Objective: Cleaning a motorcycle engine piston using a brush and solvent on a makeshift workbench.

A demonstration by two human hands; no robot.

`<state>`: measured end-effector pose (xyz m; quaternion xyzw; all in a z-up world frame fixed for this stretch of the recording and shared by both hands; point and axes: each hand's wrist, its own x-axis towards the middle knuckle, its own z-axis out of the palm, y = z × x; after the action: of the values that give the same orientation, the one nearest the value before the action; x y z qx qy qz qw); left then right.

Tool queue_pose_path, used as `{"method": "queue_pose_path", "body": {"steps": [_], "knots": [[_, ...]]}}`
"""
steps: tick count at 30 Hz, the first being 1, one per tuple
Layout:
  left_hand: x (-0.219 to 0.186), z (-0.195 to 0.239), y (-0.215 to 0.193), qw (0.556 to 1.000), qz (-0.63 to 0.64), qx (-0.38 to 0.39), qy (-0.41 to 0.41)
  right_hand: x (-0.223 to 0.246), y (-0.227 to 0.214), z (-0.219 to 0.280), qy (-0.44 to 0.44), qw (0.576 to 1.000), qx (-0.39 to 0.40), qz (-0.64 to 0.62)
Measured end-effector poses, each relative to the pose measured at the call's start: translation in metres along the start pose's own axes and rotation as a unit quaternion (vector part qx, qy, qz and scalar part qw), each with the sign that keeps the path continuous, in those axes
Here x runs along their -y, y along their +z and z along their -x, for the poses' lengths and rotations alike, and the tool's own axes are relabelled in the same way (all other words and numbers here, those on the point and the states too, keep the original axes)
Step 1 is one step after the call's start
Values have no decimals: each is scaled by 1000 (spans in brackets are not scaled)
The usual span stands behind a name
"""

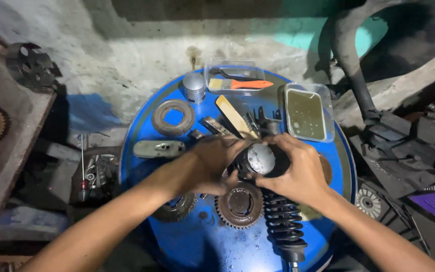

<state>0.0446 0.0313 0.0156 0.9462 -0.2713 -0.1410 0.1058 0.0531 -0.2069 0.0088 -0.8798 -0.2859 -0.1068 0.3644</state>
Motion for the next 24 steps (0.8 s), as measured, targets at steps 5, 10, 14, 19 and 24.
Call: {"method": "queue_pose_path", "body": {"steps": [5,10,14,19,24], "knots": [[-13,6,-5,995,103,-6,1,7,2,-2,7,998,0,-54],[-26,7,-17,983,182,-11,1,14,4,0,9,998,-4,-68],[-28,14,-26,966,257,-23,-4,10,9,4,10,996,-4,-85],[-30,14,-31,949,312,-47,21,9,8,3,-16,994,8,-107],[-15,14,-16,925,334,-140,119,10,8,2,-70,989,6,-127]]}}
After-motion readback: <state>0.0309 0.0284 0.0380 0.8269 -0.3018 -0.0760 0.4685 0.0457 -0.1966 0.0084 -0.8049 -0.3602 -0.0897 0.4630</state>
